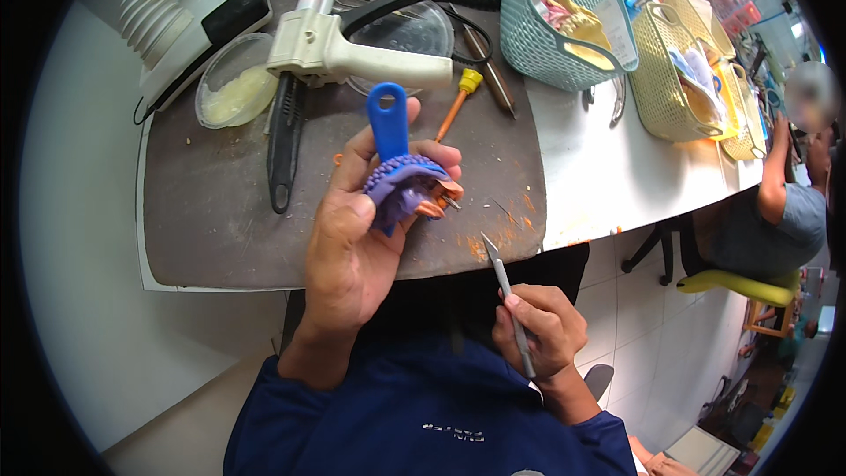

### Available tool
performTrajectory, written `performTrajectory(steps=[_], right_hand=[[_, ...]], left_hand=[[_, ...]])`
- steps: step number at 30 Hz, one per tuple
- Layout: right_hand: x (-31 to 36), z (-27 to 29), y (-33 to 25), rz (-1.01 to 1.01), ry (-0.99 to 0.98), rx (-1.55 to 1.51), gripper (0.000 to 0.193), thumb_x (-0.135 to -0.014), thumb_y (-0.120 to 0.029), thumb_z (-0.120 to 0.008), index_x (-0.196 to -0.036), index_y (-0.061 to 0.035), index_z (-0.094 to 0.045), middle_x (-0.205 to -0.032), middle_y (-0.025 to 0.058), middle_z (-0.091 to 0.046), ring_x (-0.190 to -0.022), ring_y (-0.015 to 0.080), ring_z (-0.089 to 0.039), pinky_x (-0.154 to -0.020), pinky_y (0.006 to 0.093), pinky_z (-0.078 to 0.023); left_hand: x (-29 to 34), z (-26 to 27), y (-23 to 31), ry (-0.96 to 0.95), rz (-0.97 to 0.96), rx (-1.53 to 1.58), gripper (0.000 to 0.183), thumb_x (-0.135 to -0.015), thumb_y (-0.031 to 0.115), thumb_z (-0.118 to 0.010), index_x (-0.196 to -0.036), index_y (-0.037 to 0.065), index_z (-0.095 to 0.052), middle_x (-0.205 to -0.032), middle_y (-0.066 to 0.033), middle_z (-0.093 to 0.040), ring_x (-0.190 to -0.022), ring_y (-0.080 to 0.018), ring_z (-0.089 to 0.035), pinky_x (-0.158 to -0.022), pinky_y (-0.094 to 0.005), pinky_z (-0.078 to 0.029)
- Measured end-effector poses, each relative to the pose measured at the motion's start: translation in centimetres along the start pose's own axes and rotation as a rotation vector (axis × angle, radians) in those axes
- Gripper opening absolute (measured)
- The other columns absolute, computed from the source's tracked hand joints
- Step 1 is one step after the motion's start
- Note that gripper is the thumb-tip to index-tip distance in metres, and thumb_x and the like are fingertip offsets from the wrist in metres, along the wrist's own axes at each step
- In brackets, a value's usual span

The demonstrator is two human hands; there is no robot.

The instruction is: The person applies a yellowish paste to a purple dental mold using a small brush, then uses a syringe to dispense more material onto the mold. They continue to spread and smooth the material with a metal spatula-like tool, working on the interior surfaces of the mold.

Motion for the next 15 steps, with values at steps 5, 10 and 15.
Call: performTrajectory(steps=[5, 10, 15], right_hand=[[2.2, 1.5, -0.5, 0.039, -0.083, 0.058, 0.046, -0.069, 0.003, -0.076, -0.111, -0.0072, -0.062, -0.081, 0.0063, -0.066, -0.062, 0.0201, -0.064, -0.052, 0.0294, -0.053], [2.9, 2.3, -0.2, -0.056, 0.091, -0.057, 0.040, -0.074, 0.001, -0.073, -0.112, -0.0071, -0.060, -0.080, 0.0063, -0.066, -0.061, 0.0187, -0.064, -0.051, 0.0292, -0.052], [1.0, -0.4, 0.6, 0.041, 0.041, 0.068, 0.027, -0.078, -0.002, -0.071, -0.100, -0.0072, -0.058, -0.078, 0.0088, -0.066, -0.064, 0.0225, -0.066, -0.054, 0.0298, -0.054]], left_hand=[[0.5, 0.5, -0.6, -0.024, -0.072, -0.020, 0.074, -0.090, 0.034, -0.053, -0.151, 0.000, -0.029, -0.126, -0.0248, -0.055, -0.117, -0.0296, -0.059, -0.104, -0.0396, -0.046], [0.6, 0.1, -0.5, -0.035, -0.076, -0.076, 0.075, -0.089, 0.033, -0.056, -0.151, -0.001, -0.029, -0.126, -0.0257, -0.055, -0.116, -0.0289, -0.060, -0.102, -0.0369, -0.047], [1.0, 0.1, -0.9, -0.007, -0.088, -0.109, 0.077, -0.088, 0.034, -0.057, -0.151, -0.001, -0.030, -0.127, -0.0259, -0.055, -0.115, -0.0284, -0.061, -0.098, -0.0349, -0.049]])
Point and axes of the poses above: each hand's wrist, its own x-axis away from the middle knuckle, its own z-axis out of the back of the hand, y = z × x, the point moved 1 cm from there along -x, towards the middle knuckle
